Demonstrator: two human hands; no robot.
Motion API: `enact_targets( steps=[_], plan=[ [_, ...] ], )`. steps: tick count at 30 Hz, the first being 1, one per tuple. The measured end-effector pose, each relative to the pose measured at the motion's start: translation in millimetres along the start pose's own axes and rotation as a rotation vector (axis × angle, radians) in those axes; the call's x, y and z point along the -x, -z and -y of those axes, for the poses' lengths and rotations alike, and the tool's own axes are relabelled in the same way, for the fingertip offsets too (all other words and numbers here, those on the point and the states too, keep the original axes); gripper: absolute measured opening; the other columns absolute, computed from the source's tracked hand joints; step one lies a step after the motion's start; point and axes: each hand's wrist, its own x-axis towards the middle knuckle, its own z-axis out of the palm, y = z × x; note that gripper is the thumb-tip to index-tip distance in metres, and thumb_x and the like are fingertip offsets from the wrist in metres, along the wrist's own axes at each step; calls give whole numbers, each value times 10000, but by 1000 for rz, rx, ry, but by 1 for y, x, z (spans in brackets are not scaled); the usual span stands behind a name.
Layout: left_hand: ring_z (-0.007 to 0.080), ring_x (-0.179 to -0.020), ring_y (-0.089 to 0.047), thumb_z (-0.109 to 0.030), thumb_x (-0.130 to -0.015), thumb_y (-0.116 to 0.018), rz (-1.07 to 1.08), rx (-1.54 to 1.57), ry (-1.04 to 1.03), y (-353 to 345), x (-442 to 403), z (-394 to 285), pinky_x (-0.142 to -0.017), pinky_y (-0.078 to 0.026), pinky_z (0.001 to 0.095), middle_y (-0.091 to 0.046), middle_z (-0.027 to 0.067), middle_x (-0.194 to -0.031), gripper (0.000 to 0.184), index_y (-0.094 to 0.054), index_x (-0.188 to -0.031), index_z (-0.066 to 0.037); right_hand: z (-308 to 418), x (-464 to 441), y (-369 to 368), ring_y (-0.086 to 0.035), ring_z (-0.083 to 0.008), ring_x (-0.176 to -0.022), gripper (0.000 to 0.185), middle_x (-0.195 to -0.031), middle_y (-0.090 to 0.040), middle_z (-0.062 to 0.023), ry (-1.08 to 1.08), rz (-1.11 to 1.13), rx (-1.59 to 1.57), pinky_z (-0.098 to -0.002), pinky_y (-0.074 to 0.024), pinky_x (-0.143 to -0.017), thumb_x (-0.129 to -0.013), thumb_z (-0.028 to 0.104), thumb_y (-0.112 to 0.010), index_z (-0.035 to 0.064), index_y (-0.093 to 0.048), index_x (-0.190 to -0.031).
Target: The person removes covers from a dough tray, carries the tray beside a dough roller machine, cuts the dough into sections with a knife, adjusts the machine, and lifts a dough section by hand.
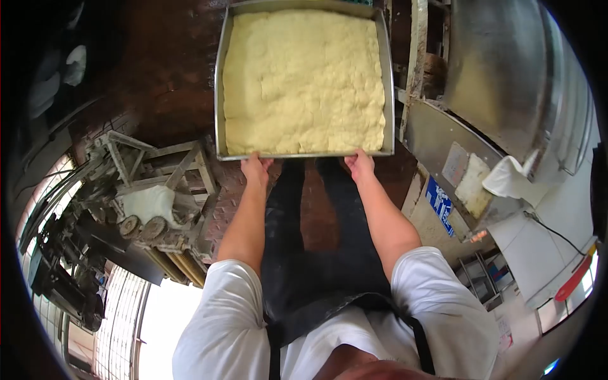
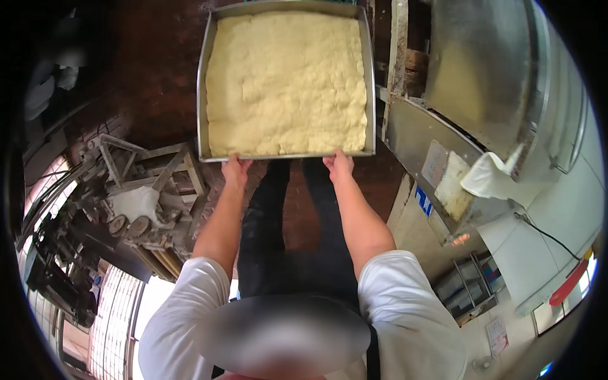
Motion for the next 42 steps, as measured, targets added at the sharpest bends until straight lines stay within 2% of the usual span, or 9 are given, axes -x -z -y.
enact_targets(
  steps=[19,22,23,26,31,34,36,39,42],
  plan=[
    [257,-553,-613,-15,-887,-584,-187,187,144,52,218,-49,-488,-594,393,-576,158,-835,255,-412,-1074,-3,116,199,22,-632,-246,-564,255,-697,-594,-123,-32,52,309,-383,-593,-564,-915,146,-625,-38,-528,-1065],
    [260,-536,-610,-16,-894,-588,-191,211,163,58,212,-40,-488,-598,383,-572,158,-837,238,-412,-1052,9,156,234,17,-660,-240,-643,222,-800,-620,-103,-190,327,1078,-398,-578,-555,-891,170,-673,18,-583,-1026],
    [258,-537,-610,-18,-895,-590,-189,208,158,59,211,-39,-490,-600,381,-572,158,-838,238,-413,-1052,9,158,237,11,-671,-284,-712,283,-839,-641,-96,-66,385,1464,-430,-567,-614,-836,218,-745,45,-616,-1019],
    [262,-579,-623,-36,-906,-587,-199,191,111,66,218,-37,-550,-614,403,-580,149,-789,174,-467,-1011,32,139,266,-15,-662,-354,-760,353,-805,-663,-125,1641,631,1672,-436,-546,-686,-774,260,-797,32,-648,-998],
    [252,-573,-620,-73,-903,-621,-123,162,8,69,209,-37,-545,-612,389,-576,121,-753,162,-509,-952,33,111,222,-26,-683,-319,-864,242,-870,-708,-141,643,686,2313,-424,-526,-759,-757,278,-782,64,-702,-834],
    [229,-601,-635,-172,-908,-660,51,-93,131,87,216,-58,-471,-564,354,-555,97,-734,217,-555,-884,17,109,234,-16,-680,-331,-866,230,-863,-704,-148,893,625,2199,-433,-528,-755,-765,271,-775,71,-701,-851],
    [279,-744,-677,-247,-903,-678,251,-998,22,90,250,-113,-601,-562,409,-623,162,-785,289,-584,-825,15,109,237,-16,-677,-333,-870,232,-866,-702,-148,905,621,2225,-433,-528,-761,-767,272,-773,74,-700,-864],
    [331,-937,-671,-400,-912,-647,-57,-1381,-1027,91,255,-127,-791,-519,463,-684,220,-947,423,-642,-796,7,104,234,-20,-672,-337,-880,255,-881,-700,-150,857,624,2237,-431,-528,-768,-762,283,-777,73,-696,-882],
    [366,-1055,-621,-530,-900,-599,436,-1730,-506,94,214,-128,-927,-447,488,-683,205,-1082,527,-689,-841,-15,104,187,-10,-657,-366,-903,375,-909,-697,-163,845,742,2183,-443,-523,-782,-735,360,-799,41,-679,-890]
  ],
)
